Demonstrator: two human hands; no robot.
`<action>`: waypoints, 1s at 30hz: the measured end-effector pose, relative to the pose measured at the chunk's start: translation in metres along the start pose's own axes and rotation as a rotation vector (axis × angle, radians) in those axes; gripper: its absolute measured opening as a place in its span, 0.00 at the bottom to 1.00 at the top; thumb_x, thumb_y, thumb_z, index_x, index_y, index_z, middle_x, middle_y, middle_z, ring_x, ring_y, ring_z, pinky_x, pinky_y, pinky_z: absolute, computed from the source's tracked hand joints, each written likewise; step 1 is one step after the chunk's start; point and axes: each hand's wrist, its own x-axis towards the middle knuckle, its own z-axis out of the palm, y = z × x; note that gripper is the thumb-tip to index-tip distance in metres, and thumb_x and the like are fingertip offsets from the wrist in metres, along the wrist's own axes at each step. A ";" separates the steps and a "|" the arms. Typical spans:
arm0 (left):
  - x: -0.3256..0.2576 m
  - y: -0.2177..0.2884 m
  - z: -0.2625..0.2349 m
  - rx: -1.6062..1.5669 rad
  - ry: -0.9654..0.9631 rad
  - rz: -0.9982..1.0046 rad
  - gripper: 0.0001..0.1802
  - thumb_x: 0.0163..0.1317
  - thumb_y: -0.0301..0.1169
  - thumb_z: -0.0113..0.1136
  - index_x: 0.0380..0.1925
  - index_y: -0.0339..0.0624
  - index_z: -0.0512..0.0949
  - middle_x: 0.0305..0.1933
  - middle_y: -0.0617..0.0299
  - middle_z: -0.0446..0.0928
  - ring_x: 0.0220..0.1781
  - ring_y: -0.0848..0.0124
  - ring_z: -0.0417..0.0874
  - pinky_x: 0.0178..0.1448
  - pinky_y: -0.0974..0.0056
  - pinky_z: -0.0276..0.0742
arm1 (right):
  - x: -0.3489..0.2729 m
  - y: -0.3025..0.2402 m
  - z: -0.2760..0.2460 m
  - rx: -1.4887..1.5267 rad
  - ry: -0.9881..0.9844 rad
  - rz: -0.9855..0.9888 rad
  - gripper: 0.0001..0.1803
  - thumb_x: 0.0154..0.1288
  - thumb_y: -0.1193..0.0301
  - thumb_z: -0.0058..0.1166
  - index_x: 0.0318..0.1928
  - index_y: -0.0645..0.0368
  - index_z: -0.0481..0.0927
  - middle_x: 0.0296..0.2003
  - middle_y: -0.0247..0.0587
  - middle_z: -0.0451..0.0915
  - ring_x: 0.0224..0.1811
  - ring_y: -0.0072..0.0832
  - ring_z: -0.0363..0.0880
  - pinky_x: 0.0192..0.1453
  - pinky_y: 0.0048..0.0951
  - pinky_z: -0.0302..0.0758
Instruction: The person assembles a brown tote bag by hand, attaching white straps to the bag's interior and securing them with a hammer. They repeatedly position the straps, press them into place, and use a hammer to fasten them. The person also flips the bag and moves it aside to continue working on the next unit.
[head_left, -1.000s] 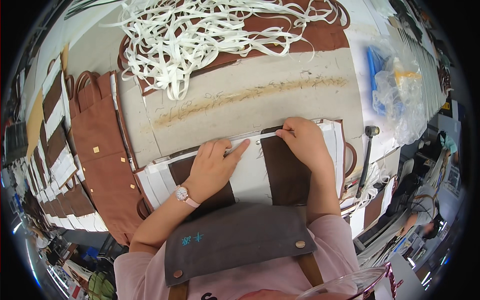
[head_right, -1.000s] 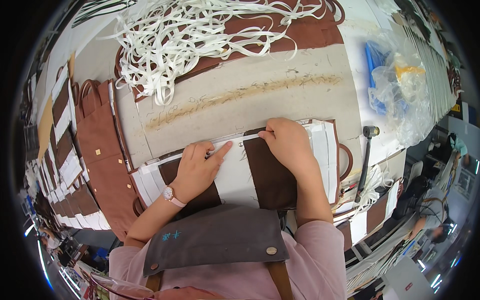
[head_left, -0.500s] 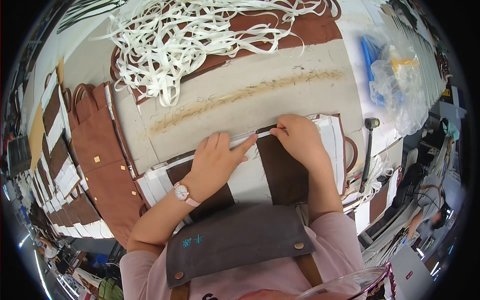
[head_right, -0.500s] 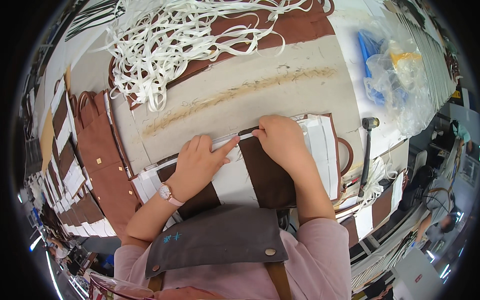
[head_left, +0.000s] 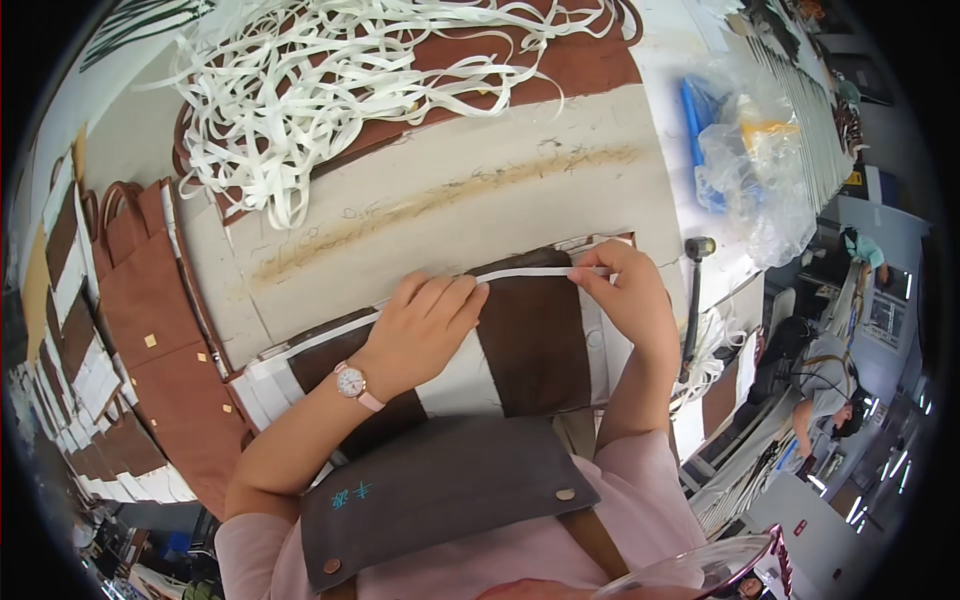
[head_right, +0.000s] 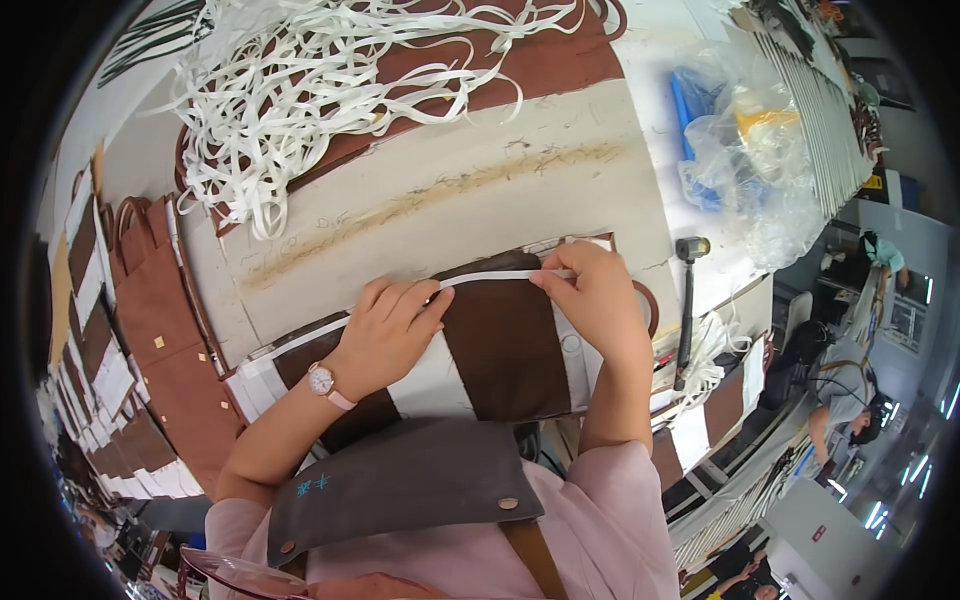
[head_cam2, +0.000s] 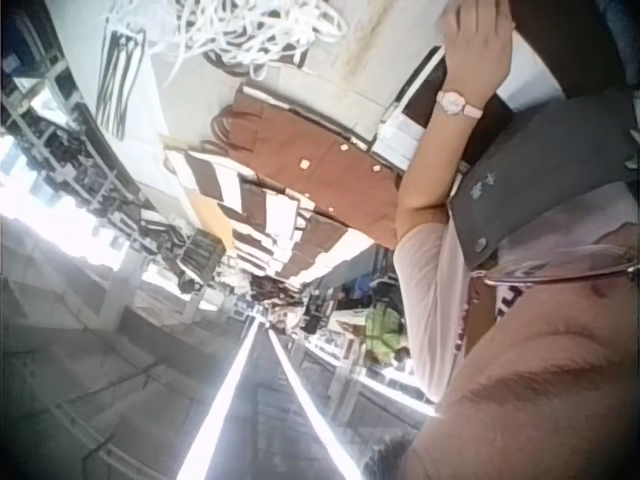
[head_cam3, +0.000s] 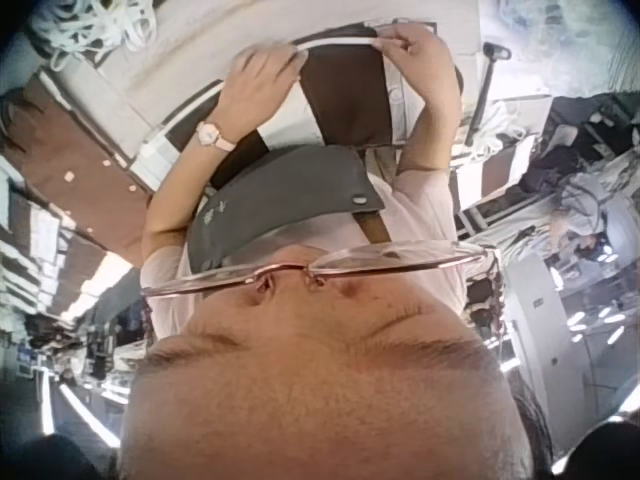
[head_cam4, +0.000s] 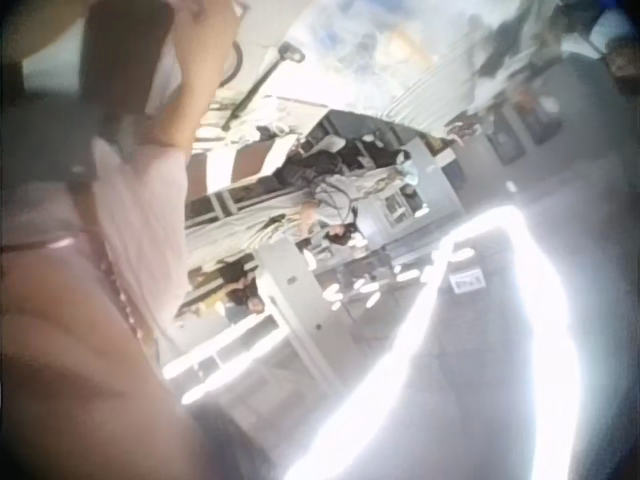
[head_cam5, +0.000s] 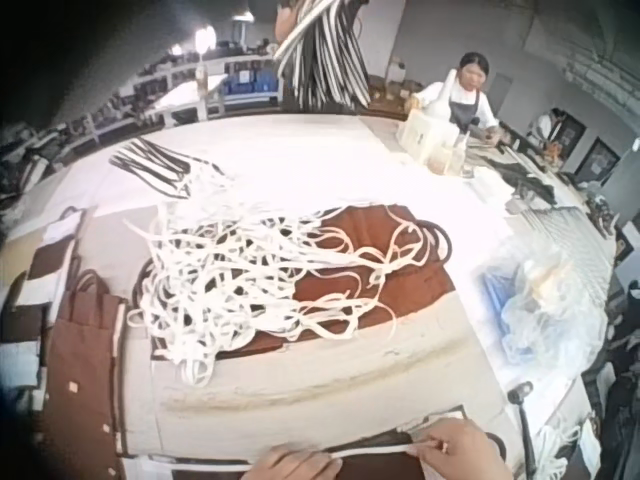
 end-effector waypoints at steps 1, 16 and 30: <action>0.001 0.001 0.000 0.008 0.001 0.012 0.20 0.58 0.30 0.63 0.52 0.39 0.80 0.54 0.61 0.77 0.54 0.66 0.77 0.60 0.57 0.70 | -0.001 0.006 0.000 0.130 -0.028 0.050 0.10 0.57 0.69 0.68 0.31 0.61 0.80 0.27 0.41 0.80 0.27 0.33 0.77 0.32 0.33 0.72; 0.005 0.001 -0.001 -0.001 -0.090 -0.031 0.36 0.55 0.41 0.68 0.64 0.42 0.73 0.52 0.64 0.76 0.54 0.68 0.75 0.61 0.57 0.67 | 0.020 0.011 0.019 -0.020 0.031 0.174 0.11 0.57 0.70 0.66 0.29 0.65 0.79 0.30 0.53 0.80 0.33 0.47 0.78 0.40 0.42 0.74; 0.028 -0.005 0.005 -0.065 -0.152 -0.014 0.37 0.53 0.47 0.69 0.65 0.53 0.74 0.42 0.62 0.71 0.46 0.64 0.71 0.57 0.55 0.65 | 0.021 0.010 0.015 -0.002 -0.001 0.198 0.12 0.58 0.69 0.66 0.29 0.65 0.79 0.31 0.53 0.80 0.33 0.48 0.79 0.40 0.43 0.74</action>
